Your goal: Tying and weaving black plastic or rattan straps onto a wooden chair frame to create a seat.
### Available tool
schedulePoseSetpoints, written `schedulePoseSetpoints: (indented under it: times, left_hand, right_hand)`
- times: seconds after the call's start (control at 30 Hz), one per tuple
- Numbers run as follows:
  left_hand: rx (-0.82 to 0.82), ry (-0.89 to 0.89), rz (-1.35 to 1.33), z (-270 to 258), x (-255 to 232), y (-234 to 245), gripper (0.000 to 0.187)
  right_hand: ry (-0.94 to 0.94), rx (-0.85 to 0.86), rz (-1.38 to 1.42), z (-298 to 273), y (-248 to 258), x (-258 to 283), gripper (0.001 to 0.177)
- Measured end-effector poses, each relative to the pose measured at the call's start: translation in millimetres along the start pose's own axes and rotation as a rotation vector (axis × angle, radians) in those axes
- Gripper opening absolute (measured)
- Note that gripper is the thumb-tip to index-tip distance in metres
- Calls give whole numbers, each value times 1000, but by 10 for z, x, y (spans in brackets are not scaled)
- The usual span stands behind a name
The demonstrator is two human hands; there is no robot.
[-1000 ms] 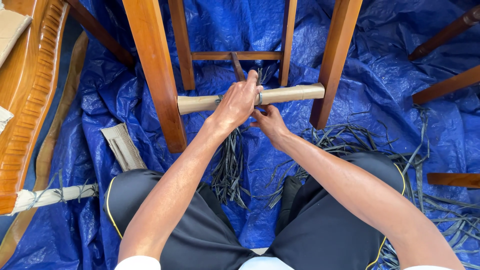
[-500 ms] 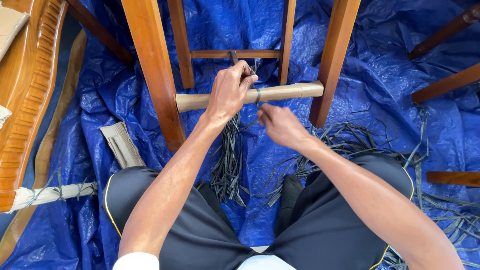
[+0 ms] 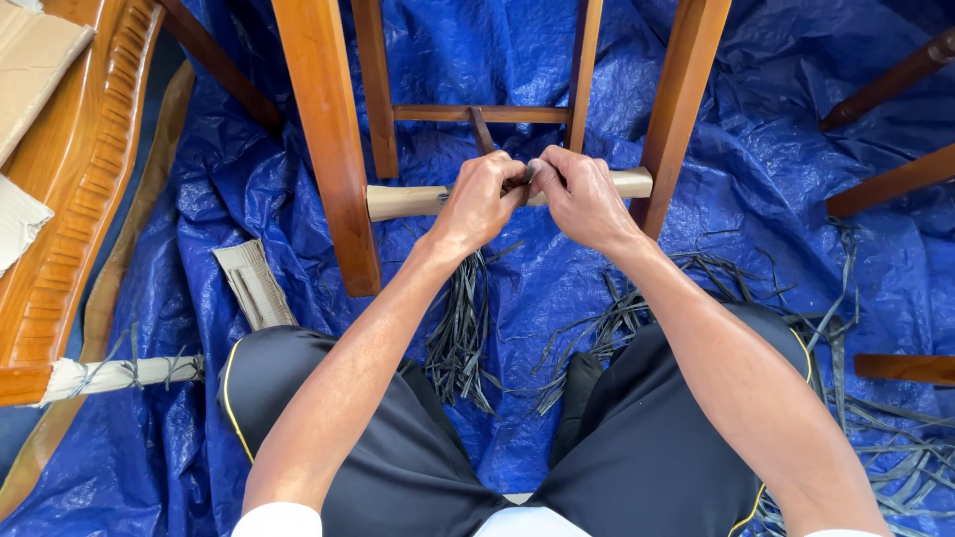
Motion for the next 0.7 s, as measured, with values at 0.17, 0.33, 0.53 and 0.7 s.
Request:
schedulePoseSetpoints:
  times: [0.17, 0.33, 0.53, 0.7]
  left_hand:
    - [-30, 53, -98, -47, 0, 77, 8]
    - [11, 63, -89, -58, -42, 185, 11]
    - [45, 10, -95, -89, -38, 209, 13]
    - [5, -49, -176, -109, -24, 250, 9]
  right_hand:
    - [-30, -3, 178, 5, -73, -329, 36]
    - [22, -40, 253, 60, -55, -392, 16]
    - [140, 218, -22, 73, -155, -218, 16]
    - [38, 125, 107, 132, -153, -359, 13]
Point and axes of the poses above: each hand's wrist, its own z-axis towards the middle knuckle, its own y-axis out of the back of the hand, x = y × z, the point moved 3 cm from there along z, towards the middle knuckle, and after that the axes turned 10 degrees about y, right-handed, at the moved point
